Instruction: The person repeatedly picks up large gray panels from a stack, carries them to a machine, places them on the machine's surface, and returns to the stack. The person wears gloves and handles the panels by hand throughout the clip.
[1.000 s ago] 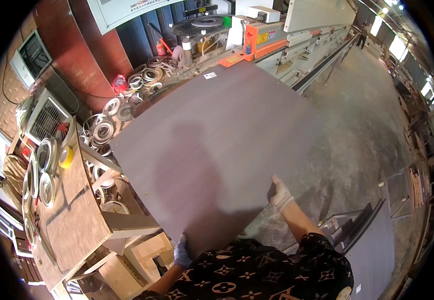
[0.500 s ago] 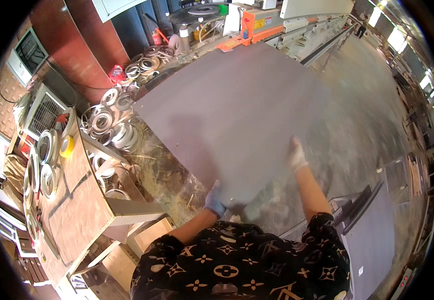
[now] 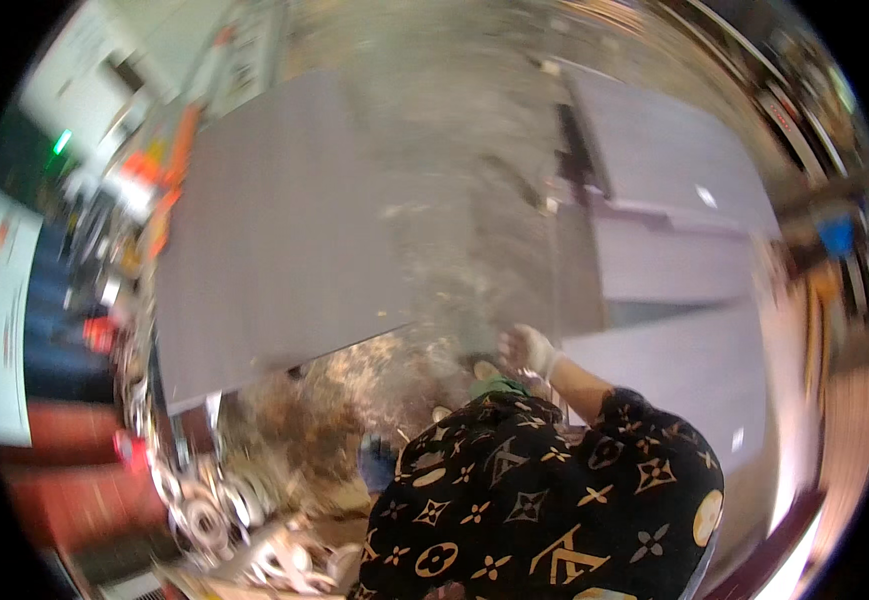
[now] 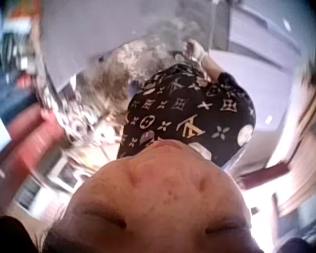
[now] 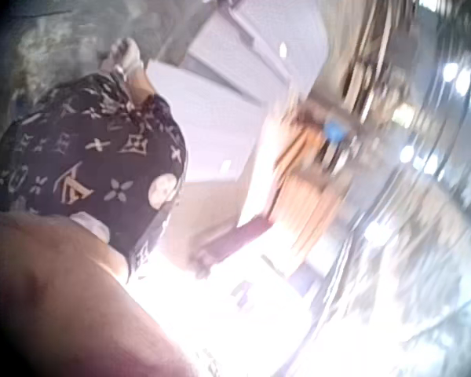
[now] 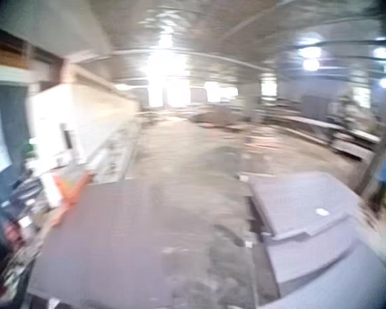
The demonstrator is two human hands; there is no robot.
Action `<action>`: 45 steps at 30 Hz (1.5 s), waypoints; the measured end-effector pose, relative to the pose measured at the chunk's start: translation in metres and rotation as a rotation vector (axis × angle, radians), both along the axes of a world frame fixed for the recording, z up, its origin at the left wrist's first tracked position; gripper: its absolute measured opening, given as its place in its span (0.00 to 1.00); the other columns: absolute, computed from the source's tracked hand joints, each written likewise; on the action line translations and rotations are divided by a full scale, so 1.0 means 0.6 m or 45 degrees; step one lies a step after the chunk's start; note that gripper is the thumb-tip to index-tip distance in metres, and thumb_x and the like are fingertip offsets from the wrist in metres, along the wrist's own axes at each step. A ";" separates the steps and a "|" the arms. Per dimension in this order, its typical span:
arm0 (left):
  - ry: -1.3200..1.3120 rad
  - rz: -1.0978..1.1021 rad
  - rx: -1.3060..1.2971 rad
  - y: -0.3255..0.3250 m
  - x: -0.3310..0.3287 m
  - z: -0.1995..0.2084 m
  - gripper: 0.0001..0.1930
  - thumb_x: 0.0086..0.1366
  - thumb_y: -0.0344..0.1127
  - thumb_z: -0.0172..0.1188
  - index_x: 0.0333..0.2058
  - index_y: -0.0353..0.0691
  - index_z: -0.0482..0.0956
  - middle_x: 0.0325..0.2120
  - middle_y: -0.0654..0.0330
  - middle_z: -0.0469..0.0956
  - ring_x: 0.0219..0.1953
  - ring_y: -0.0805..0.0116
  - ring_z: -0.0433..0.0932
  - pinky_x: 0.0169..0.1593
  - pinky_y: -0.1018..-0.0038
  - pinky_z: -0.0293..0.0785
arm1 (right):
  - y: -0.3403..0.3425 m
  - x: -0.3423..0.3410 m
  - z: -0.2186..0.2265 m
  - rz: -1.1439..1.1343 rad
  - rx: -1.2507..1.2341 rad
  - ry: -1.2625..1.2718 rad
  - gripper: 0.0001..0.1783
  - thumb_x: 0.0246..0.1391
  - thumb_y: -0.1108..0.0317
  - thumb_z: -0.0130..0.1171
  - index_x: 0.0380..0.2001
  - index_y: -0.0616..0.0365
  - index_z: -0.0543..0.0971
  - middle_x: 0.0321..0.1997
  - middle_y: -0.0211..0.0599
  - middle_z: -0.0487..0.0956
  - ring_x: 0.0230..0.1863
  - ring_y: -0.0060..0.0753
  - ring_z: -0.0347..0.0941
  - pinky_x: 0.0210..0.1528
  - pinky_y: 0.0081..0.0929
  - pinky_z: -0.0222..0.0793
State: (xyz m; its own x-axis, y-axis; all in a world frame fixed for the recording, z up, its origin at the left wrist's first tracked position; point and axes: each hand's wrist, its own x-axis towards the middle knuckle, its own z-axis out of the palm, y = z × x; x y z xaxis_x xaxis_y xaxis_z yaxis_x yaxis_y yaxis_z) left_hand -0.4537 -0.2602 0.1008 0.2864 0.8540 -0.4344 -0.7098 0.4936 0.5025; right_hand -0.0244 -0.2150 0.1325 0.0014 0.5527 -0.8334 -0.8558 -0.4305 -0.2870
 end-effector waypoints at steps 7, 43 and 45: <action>0.256 -0.334 -0.441 0.104 0.049 -0.029 0.15 0.67 0.43 0.38 0.49 0.50 0.67 0.47 0.63 0.68 0.47 0.61 0.68 0.53 0.56 0.65 | -0.031 0.185 -0.044 -0.562 0.195 -0.048 0.11 0.53 0.55 0.55 0.36 0.46 0.74 0.35 0.28 0.77 0.36 0.35 0.72 0.45 0.49 0.62; 2.352 -1.599 2.604 0.419 0.341 0.078 0.07 0.53 0.32 0.53 0.32 0.48 0.69 0.32 0.61 0.68 0.40 0.63 0.68 0.52 0.66 0.64 | -0.117 0.539 0.037 -1.170 -0.066 -0.571 0.16 0.45 0.50 0.64 0.38 0.34 0.76 0.42 0.18 0.73 0.40 0.26 0.69 0.50 0.45 0.63; 2.440 -1.719 2.761 0.423 0.349 0.072 0.10 0.55 0.32 0.52 0.37 0.48 0.70 0.37 0.60 0.69 0.44 0.62 0.68 0.54 0.64 0.63 | -0.121 0.551 0.034 -1.189 0.104 -0.508 0.20 0.49 0.52 0.61 0.46 0.37 0.71 0.47 0.20 0.71 0.48 0.32 0.66 0.52 0.43 0.64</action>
